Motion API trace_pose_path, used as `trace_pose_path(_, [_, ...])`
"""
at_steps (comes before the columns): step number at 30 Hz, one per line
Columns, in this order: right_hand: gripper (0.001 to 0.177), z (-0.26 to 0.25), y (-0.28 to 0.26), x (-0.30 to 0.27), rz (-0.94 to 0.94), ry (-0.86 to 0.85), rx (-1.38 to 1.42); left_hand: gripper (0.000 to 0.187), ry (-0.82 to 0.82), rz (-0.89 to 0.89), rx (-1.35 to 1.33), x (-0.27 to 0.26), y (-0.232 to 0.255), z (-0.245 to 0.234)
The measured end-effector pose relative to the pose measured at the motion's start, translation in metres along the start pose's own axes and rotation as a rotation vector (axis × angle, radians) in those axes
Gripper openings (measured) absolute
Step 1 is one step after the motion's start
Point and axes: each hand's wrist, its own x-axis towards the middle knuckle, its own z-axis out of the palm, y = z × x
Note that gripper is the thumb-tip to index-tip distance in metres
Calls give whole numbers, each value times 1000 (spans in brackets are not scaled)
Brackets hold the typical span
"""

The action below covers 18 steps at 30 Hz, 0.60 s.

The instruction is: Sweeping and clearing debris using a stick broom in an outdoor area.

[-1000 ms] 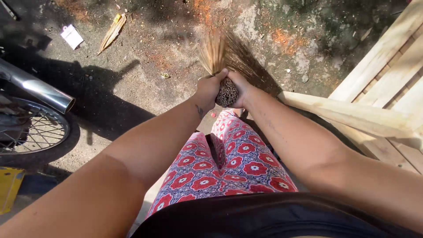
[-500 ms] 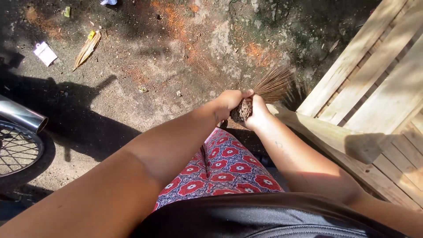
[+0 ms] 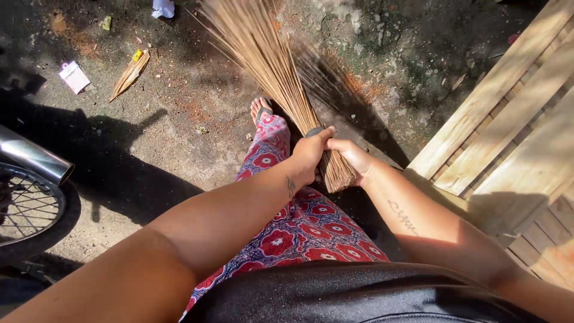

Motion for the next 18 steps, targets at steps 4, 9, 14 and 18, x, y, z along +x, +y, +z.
trace_pose_path(4, [40, 28, -30, 4, -49, 257, 97, 50, -343, -140, -78, 43, 27, 10])
trace_pose_path(9, [33, 60, -122, 117, 89, 288, 356, 42, -472, -225, -194, 107, 136, -30])
trace_pose_path(14, [35, 169, -235, 217, 180, 25, 66, 43, -34, 7, -271, 92, 280, -113])
trace_pose_path(18, [35, 205, -308, 215, 208, -267, -186, 75, 620, 236, 38, 58, 349, -96])
